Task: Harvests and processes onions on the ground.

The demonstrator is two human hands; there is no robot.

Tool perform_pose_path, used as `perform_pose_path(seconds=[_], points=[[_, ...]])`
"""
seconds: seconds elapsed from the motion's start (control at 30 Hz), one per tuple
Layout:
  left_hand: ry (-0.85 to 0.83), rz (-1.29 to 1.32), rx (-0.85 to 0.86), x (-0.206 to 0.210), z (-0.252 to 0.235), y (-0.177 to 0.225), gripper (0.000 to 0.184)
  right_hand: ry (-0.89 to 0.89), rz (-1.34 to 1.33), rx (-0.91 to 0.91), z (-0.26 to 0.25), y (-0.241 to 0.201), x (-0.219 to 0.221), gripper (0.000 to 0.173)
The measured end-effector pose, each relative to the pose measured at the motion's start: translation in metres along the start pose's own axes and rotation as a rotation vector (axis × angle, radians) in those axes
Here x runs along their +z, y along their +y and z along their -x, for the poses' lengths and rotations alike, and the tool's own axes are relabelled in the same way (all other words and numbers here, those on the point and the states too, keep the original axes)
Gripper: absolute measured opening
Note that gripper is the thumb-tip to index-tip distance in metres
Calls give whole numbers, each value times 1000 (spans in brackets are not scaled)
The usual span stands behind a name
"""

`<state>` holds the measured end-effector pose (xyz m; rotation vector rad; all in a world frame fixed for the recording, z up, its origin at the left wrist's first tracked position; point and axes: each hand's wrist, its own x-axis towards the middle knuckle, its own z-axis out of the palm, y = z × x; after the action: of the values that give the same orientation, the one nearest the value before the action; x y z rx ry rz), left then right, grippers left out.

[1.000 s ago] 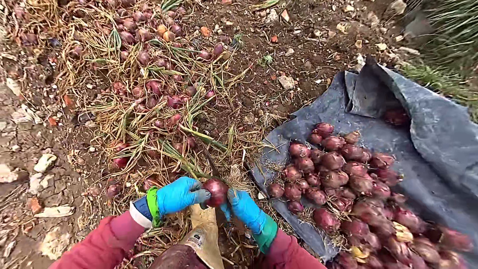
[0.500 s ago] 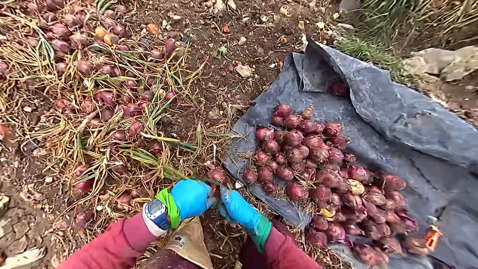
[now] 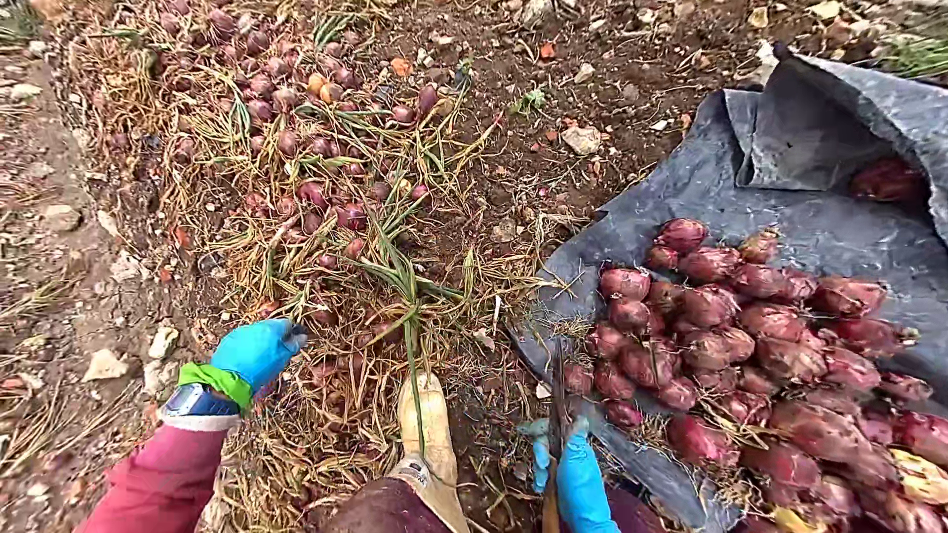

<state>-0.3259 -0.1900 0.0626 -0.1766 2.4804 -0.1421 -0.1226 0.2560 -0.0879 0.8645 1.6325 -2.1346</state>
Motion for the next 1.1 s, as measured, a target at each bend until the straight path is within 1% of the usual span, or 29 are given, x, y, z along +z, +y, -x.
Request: perform_pose_path(seconds=[0.03, 0.07, 0.1, 0.13, 0.17, 0.2, 0.23, 0.27, 0.3, 0.33, 0.4, 0.43, 0.47, 0.5, 0.53, 0.6, 0.63, 0.7, 0.77, 0.87, 0.97, 1.0, 1.07, 1.1], points=[[199, 157, 84, -6, -6, 32, 28, -17, 11, 29, -5, 3, 8, 97], [346, 270, 201, -9, -16, 71, 24, -40, 28, 47, -11, 3, 16, 97], [415, 338, 360, -9, -31, 111, 23, -63, 45, 56, -16, 2, 25, 98], [406, 364, 535, -3, -48, 151, 24, -90, 68, 60, -18, 0, 33, 99], [354, 333, 694, 8, -68, 188, 25, -120, 87, 60, -19, -1, 38, 98], [258, 233, 778, 22, -87, 218, 27, -146, 103, 61, -18, -1, 43, 98], [155, 99, 768, 36, -103, 237, 27, -165, 112, 58, -17, 0, 46, 98], [78, -4, 665, 48, -116, 245, 26, -183, 122, 52, -16, 0, 48, 97], [55, -36, 494, 60, -124, 240, 26, -195, 122, 43, -14, -1, 47, 97], [66, 10, 299, 70, -129, 227, 31, -198, 121, 32, -11, -2, 44, 96], [133, 163, -36, 81, -131, 187, 57, -188, 118, 23, -6, -3, 36, 95], [143, 226, -148, 85, -131, 164, 73, -174, 111, 24, -3, 0, 31, 95], [118, 277, -226, 89, -127, 142, 83, -157, 102, 31, 1, 5, 27, 94], [71, 329, -272, 96, -122, 123, 87, -140, 94, 37, 5, 11, 23, 94], [24, 390, -288, 104, -115, 106, 80, -120, 85, 43, 9, 17, 19, 94], [-1, 559, -269, 123, -100, 83, 53, -91, 73, 47, 18, 26, 12, 94], [6, 644, -245, 130, -93, 75, 45, -82, 71, 58, 20, 28, 11, 95], [45, 760, -169, 126, -74, 71, 43, -61, 55, 123, 21, 30, 14, 97], [83, 825, -63, 114, -51, 77, 42, -74, 47, 219, 18, 29, 21, 100], [109, 908, 109, 95, -33, 98, 36, -209, 54, 330, -12, 21, 38, 104], [26, 984, 272, 80, -8, 115, 28, -465, 33, 284, -48, 6, 66, 102], [-5, 982, 318, 76, 0, 121, 27, -533, 13, 249, -58, -3, 77, 104], [-51, 910, 412, 72, 8, 130, 24, -601, -43, 131, -72, -29, 97, 107], [-69, 842, 459, 69, 11, 134, 22, -602, -50, 63, -75, -43, 103, 103]])
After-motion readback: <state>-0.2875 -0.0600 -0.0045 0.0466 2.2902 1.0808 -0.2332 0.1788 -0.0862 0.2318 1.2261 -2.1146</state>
